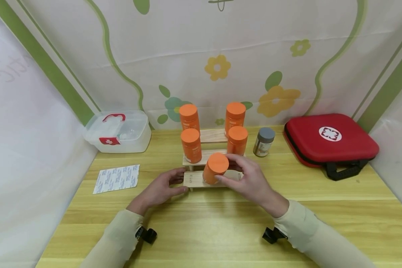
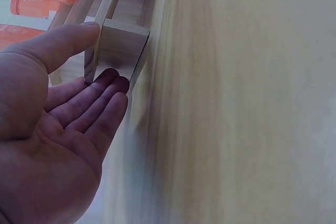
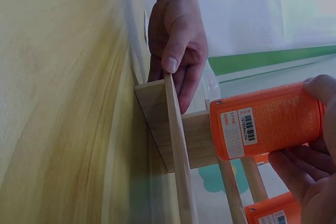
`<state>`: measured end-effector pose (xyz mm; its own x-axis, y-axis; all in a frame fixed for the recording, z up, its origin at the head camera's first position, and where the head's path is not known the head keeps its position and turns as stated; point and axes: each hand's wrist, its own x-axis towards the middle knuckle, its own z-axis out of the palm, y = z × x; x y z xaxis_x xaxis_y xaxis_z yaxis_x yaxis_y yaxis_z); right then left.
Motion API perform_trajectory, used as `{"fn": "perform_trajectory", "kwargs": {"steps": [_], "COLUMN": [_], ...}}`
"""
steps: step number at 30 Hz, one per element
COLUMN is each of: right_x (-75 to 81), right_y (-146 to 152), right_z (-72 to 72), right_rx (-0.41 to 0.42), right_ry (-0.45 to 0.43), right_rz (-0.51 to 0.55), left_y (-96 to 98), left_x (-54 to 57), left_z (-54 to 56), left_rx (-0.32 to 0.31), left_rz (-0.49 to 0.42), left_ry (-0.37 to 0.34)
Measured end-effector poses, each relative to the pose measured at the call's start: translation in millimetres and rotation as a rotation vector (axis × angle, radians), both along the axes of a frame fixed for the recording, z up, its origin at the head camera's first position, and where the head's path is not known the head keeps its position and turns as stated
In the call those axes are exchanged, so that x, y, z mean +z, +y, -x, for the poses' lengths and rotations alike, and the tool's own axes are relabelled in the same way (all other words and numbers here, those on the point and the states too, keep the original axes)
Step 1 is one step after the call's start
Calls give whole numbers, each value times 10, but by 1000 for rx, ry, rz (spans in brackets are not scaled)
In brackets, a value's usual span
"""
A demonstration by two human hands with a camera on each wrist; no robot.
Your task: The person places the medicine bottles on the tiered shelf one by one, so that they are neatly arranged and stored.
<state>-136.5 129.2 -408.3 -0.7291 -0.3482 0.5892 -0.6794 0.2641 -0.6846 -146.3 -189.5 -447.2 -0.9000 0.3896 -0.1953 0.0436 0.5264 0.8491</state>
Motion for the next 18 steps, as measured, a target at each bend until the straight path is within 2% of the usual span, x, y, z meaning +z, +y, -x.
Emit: {"fn": "perform_trajectory", "kwargs": {"steps": [18], "right_x": [-32], "right_y": [-218], "right_z": [35], "right_rx": [16], "right_ry": [-80], "right_rz": [-17], "left_y": [19], "left_x": [-12], "left_z": [-16], "left_rx": [-6], "left_rz": [-23], "left_ry": [10]}}
